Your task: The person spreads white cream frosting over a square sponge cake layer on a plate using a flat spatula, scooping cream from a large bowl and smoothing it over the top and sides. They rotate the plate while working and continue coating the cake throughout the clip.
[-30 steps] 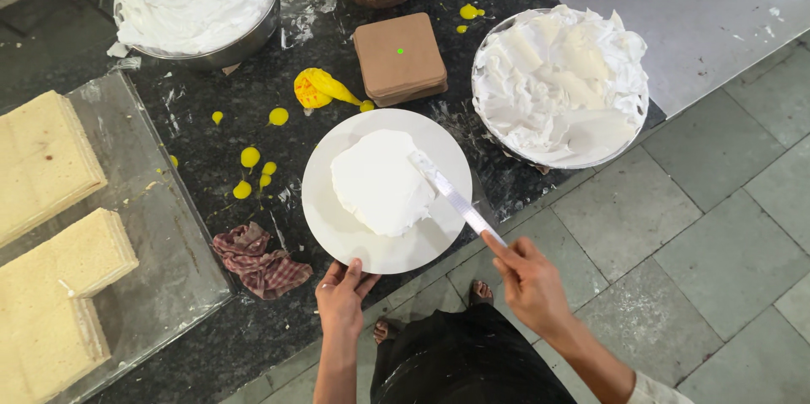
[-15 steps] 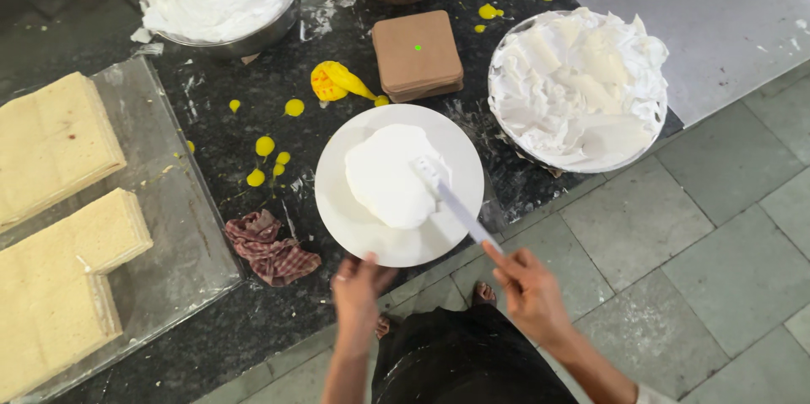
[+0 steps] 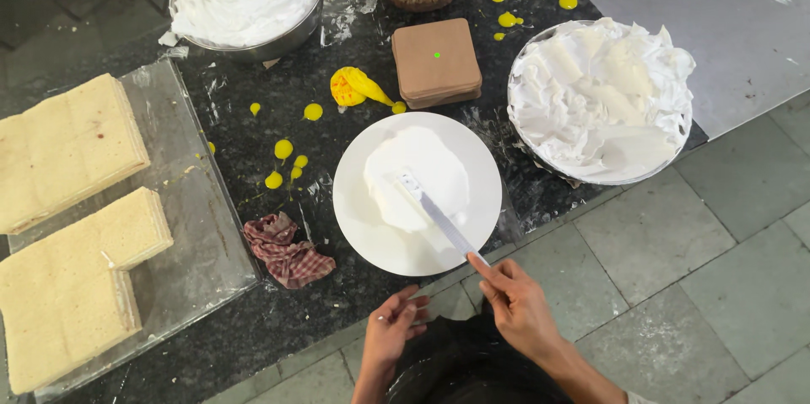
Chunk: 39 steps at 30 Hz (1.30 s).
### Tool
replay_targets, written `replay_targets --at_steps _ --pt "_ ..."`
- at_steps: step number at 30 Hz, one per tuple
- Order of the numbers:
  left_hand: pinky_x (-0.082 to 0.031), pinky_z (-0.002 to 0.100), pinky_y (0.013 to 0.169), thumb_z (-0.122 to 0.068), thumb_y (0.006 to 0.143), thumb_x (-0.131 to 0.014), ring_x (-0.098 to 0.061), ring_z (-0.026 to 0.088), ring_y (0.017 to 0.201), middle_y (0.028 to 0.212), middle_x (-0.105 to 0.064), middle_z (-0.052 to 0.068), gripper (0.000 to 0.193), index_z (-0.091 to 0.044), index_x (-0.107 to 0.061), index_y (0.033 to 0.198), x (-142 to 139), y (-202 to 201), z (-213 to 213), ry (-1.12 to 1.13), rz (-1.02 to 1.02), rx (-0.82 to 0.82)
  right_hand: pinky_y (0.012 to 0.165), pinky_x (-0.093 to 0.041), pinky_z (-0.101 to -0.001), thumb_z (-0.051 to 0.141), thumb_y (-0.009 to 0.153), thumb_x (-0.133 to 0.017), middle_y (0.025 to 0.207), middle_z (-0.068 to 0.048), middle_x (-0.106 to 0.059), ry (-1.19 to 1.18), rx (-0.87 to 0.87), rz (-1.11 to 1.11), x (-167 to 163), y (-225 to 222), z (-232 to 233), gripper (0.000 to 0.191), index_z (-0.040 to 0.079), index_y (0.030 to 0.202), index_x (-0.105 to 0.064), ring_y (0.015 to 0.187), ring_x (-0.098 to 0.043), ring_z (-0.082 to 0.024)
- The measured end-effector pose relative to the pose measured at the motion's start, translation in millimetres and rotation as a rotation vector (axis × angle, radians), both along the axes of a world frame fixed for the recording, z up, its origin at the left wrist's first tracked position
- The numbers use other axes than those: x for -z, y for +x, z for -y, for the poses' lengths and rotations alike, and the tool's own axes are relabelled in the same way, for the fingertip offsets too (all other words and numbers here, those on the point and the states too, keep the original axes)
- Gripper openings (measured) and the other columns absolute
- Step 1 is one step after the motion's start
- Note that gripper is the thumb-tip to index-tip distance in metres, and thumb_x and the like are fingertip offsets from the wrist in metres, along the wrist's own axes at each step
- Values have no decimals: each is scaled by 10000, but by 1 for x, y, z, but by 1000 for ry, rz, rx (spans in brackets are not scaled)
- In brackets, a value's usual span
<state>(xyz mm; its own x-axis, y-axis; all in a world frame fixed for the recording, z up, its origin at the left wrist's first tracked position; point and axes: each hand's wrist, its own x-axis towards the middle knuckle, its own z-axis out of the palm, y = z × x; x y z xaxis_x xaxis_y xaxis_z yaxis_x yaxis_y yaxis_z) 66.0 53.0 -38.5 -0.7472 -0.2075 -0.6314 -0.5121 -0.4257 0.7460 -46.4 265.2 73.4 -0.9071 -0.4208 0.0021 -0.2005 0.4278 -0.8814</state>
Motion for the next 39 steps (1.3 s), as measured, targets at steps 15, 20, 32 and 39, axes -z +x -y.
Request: replay_targets --at_steps 15,20,32,39 --pt "-650 397 814 -106 950 -618 -743 268 1018 1248 -739 168 447 -19 -586 1387 12 -26 -35 85 -31 -24 824 -566 -365 -68 893 -503 1130 -99 -678 -170 -130 -499 3 -37 -82 264 57 1096 -616 1017 -695 -269" --pt "-653 442 836 -88 936 -617 -749 293 1040 1258 -742 165 471 -46 -580 1404 17 -37 -53 126 9 14 607 -520 -309 -156 802 -521 1049 -56 -728 379 378 -407 -18 -116 -234 689 144 1415 -619 647 -635 -188" --pt "-667 503 906 -138 959 -635 -753 307 1092 1284 -727 159 522 -108 -500 1461 5 -102 -126 234 -122 173 499 -469 -330 -35 1033 -423 979 -73 -756 -82 324 130 2 -238 -227 514 177 1462 -610 555 -530 -150" --pt "-664 518 906 -144 956 -634 -753 323 1090 1281 -721 170 520 -101 -498 1456 -1 -129 -156 206 -53 103 525 -465 -307 46 1008 -479 989 -92 -725 -447 226 714 14 -213 -229 496 202 1473 -551 617 -554 -157"
